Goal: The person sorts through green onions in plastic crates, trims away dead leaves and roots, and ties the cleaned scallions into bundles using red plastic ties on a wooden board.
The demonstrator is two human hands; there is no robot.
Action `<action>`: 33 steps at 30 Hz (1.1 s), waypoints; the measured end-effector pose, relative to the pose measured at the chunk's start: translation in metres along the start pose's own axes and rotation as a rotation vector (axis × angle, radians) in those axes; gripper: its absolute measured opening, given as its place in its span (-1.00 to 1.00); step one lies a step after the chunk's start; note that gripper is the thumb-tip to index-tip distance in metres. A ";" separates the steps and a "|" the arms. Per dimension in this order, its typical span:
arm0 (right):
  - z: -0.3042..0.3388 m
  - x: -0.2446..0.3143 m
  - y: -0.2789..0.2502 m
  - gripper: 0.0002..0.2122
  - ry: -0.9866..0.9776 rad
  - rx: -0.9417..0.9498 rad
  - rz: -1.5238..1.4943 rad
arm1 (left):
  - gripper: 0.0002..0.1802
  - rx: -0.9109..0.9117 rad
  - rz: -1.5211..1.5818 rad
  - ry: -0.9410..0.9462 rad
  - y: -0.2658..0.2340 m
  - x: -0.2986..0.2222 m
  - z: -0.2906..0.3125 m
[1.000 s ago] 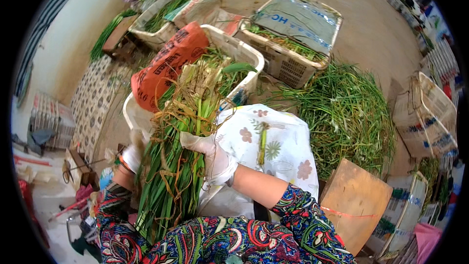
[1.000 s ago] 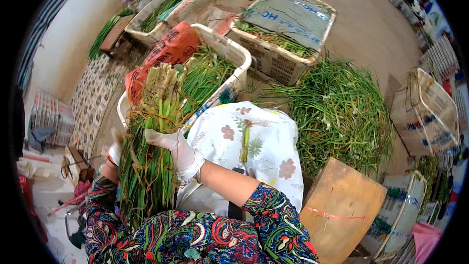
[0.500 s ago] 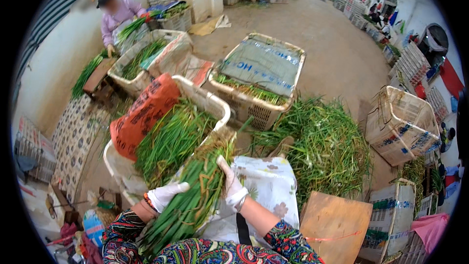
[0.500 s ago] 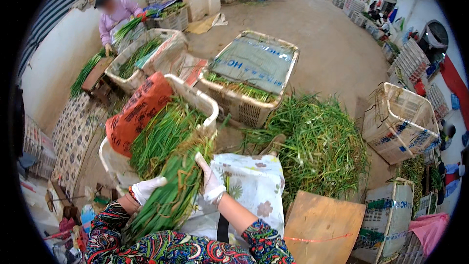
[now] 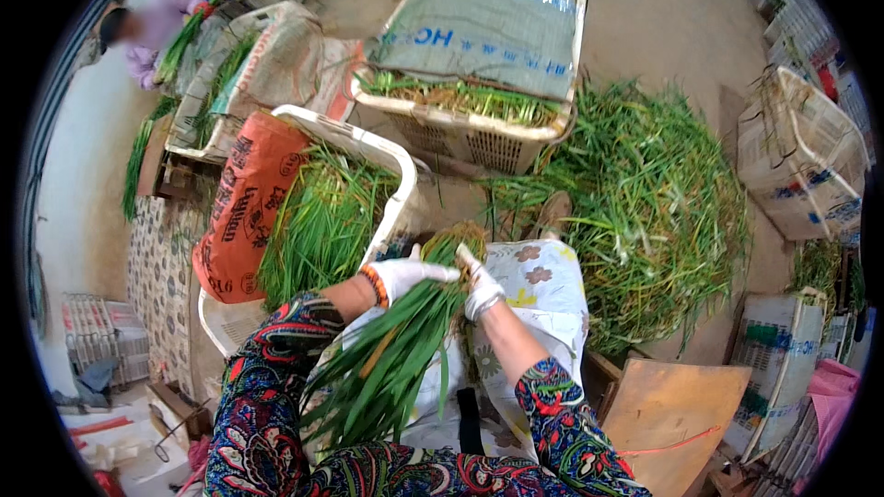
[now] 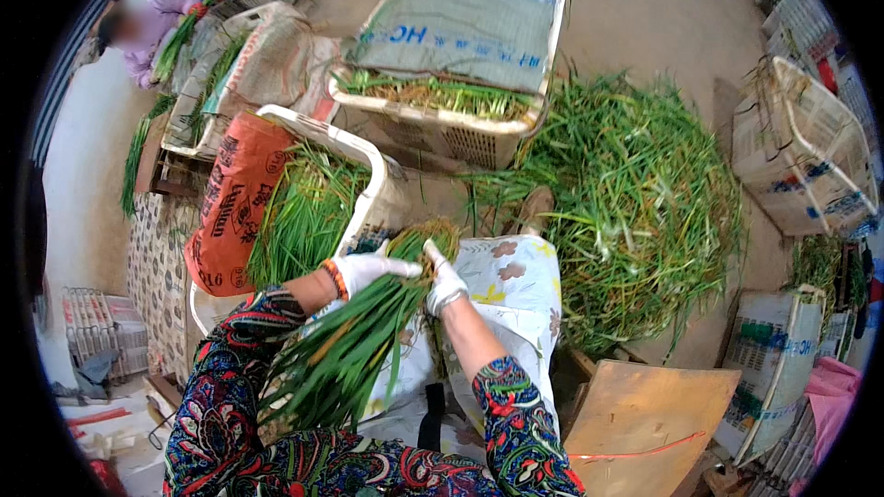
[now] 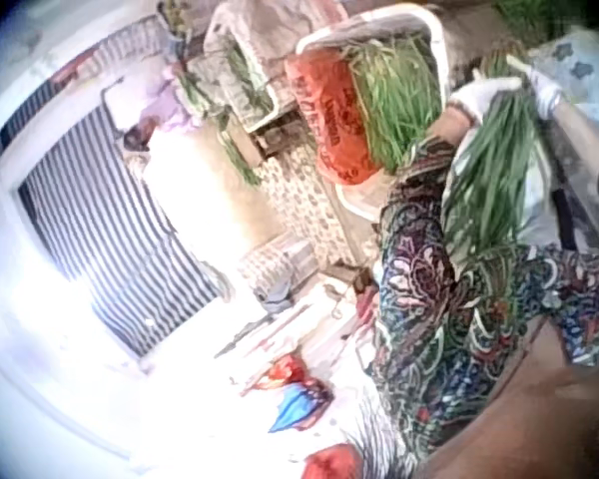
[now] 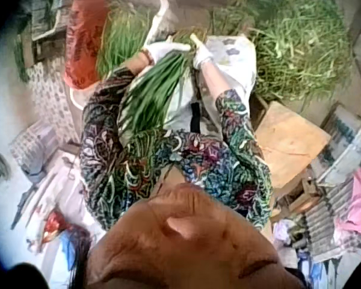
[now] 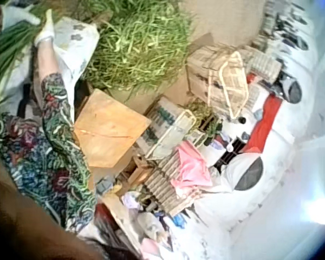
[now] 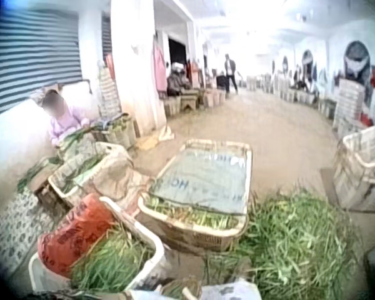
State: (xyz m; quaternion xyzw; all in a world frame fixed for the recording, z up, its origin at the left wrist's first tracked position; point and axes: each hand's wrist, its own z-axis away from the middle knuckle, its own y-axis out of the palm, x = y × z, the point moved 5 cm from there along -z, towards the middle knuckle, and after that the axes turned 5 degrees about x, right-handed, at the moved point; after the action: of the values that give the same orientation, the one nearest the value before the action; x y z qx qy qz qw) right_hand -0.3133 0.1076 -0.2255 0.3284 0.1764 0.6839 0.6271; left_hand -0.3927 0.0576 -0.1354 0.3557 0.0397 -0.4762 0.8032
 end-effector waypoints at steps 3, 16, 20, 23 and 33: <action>-0.070 0.007 -0.049 -0.52 -0.048 0.016 0.021 | -0.68 0.006 0.020 -0.069 -0.019 -0.017 -0.048; -0.100 -0.032 -0.054 -0.57 0.158 -0.033 -0.467 | -0.59 -0.082 0.145 -0.257 -0.035 0.048 -0.067; -0.055 -0.010 -0.021 -0.63 -0.069 -0.170 -0.282 | -0.70 -0.048 0.131 -0.209 0.003 0.034 -0.016; -0.011 0.005 0.025 -0.60 -0.188 -0.108 -0.184 | -0.66 -0.095 0.096 -0.109 -0.008 0.051 0.009; 0.100 0.088 0.054 -0.43 -0.623 0.294 -0.415 | -0.23 -0.575 -1.008 0.360 0.005 0.058 0.237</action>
State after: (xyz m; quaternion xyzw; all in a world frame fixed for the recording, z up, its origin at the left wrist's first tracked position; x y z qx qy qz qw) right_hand -0.2860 0.1681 -0.0975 0.5638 0.1365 0.3779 0.7216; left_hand -0.4225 -0.1280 0.0199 0.1367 0.4657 -0.7003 0.5235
